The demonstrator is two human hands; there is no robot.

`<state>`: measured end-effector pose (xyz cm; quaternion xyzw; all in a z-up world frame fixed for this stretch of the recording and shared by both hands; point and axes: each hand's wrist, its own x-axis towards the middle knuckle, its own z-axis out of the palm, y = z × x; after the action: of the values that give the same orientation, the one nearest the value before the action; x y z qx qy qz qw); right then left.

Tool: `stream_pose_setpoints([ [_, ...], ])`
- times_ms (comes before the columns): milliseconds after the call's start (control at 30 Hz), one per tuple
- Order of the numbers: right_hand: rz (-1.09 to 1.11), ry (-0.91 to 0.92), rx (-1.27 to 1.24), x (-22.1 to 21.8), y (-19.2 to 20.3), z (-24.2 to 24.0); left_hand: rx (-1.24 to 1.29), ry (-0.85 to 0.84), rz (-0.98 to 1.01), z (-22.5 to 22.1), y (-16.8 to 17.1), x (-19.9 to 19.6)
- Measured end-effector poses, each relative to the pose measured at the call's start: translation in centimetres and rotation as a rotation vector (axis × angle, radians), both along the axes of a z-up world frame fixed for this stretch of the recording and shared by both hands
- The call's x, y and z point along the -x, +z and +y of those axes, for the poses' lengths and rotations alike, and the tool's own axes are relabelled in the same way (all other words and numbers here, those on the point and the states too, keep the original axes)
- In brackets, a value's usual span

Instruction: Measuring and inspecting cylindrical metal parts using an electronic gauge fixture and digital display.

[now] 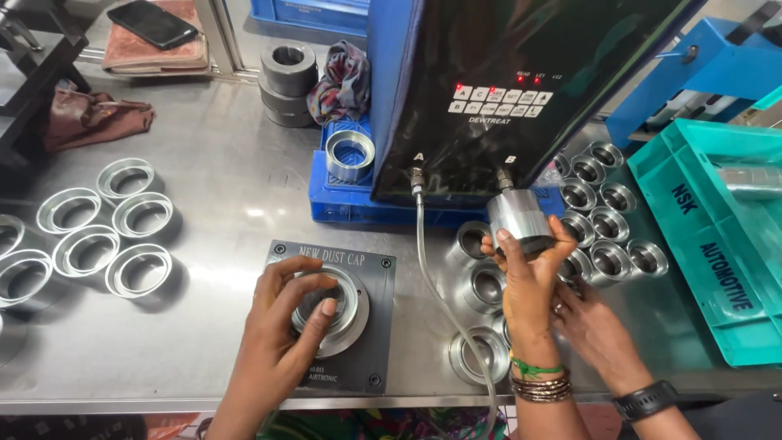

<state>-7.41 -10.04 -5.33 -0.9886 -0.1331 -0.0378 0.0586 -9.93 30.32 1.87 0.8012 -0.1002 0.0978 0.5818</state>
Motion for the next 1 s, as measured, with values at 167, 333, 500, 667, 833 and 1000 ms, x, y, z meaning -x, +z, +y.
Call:
stream_pose_setpoints([
  [167,-0.272,-0.36,-1.637,-2.8,2.6,10.2,-0.095,0.01,-0.135,0.2,-0.5,-0.1],
  [333,-0.342,-0.322,-1.676,-3.2,2.5,9.7,-0.146,0.01,-0.096,-0.1,-0.1,-0.2],
  [500,-0.327,-0.343,-1.671,-3.7,3.2,9.3,-0.167,0.0,-0.14,0.1,-0.9,-0.4],
  [667,-0.171,-0.355,-1.747,-4.2,3.3,7.6,-0.196,-0.014,-0.091,0.1,-1.3,-0.6],
  [833,-0.765,-0.205,-0.308,-3.8,6.5,9.1,-0.232,-0.014,-0.085,0.1,-1.9,-0.7],
  [1000,-0.251,-0.385,-1.594,-4.5,4.9,8.3,-0.27,0.046,-0.158,-0.2,-1.9,-0.7],
])
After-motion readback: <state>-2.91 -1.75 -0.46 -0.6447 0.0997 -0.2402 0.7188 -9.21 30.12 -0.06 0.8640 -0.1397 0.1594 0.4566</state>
